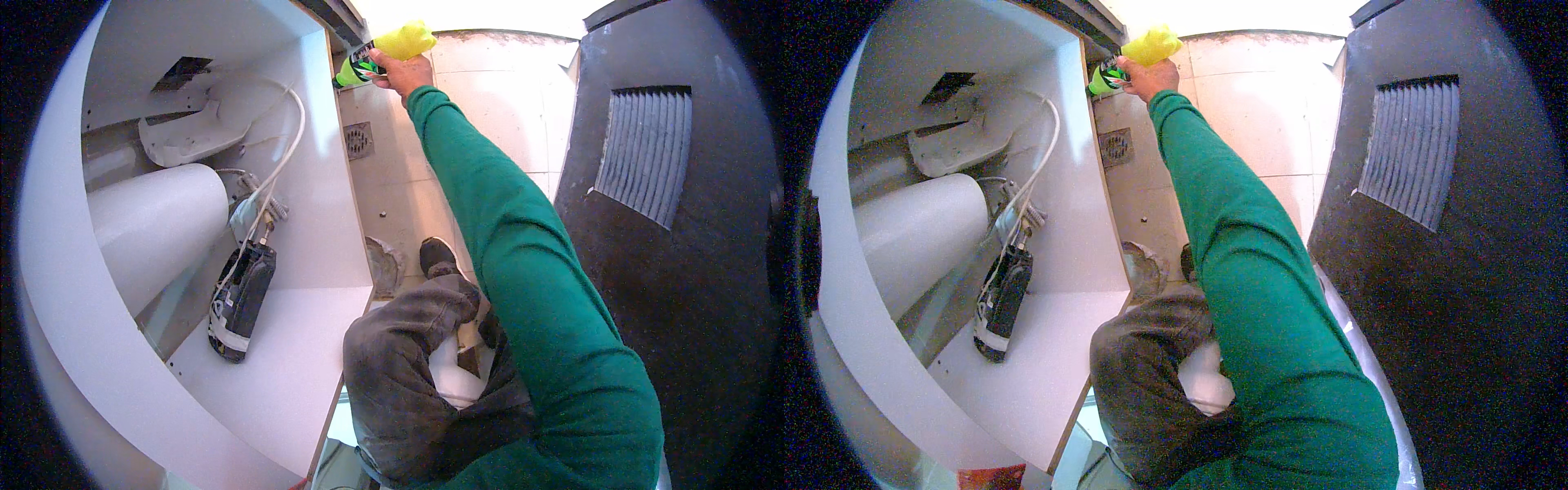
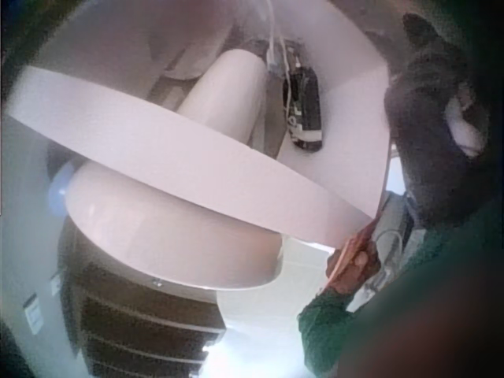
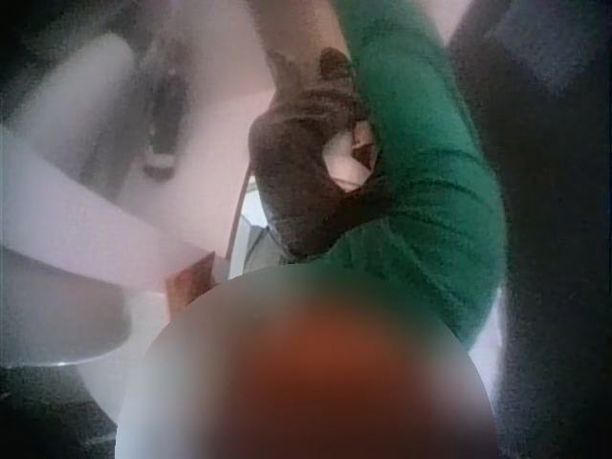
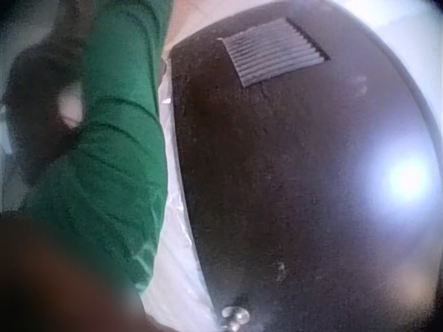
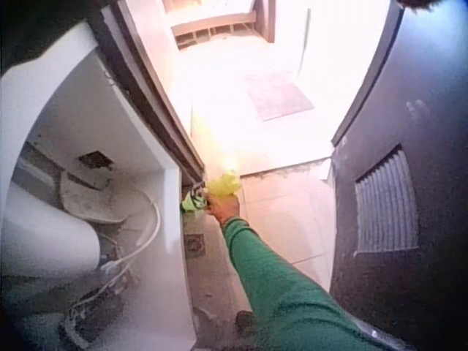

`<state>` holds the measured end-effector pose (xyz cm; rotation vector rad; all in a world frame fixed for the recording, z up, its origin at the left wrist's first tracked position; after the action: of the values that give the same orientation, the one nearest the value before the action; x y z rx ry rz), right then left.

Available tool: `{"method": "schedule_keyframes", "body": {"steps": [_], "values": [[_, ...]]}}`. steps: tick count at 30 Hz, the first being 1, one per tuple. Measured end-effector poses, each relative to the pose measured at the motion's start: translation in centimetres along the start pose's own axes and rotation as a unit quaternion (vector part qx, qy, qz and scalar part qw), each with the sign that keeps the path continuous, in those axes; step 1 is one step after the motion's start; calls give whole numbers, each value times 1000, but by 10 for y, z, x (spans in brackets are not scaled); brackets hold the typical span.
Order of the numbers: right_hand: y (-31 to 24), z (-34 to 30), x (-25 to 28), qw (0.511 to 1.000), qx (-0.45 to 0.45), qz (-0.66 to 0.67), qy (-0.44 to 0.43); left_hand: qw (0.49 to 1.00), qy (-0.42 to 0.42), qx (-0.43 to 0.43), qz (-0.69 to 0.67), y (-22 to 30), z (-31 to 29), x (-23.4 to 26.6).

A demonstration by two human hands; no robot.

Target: The person cleans the interior of a cabinet under a bathroom sink using a green bottle and a red sanding block. They pour liquid from the bottle onto the block and rub the cabinet surfaces, then continue pouring liquid directly into the cabinet.

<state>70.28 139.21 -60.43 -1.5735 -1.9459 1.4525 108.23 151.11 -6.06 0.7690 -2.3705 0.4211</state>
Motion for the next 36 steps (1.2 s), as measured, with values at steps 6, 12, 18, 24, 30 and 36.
{"method": "schedule_keyframes", "body": {"steps": [6,12,18,24,30,36], "values": [[-12,-16,3,999,-35,20,14,999,16,-5,-47,2,4,4],[-16,-19,7,999,-28,10,32,998,10,8,-56,-2,-2,0],[-16,-17,8,997,-13,-73,23,995,26,-8,-93,4,10,6],[-10,15,33,954,122,-264,79,994,33,-49,-93,3,14,8],[-13,11,32,962,56,-261,65,996,12,-35,-87,-3,-1,-3],[-7,14,37,978,58,-190,61,987,-26,-27,-154,-3,5,-2]]}}
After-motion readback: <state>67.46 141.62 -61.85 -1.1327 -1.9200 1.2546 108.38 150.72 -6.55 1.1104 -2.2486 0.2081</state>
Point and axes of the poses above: each hand's wrist, its own z-axis towards the middle knuckle, its own x-axis out of the back of the hand, y = z × x, the point moved 5 cm from there along z, towards the middle knuckle, and after that the axes turned 4 degrees about z, right-handed, at the moved point
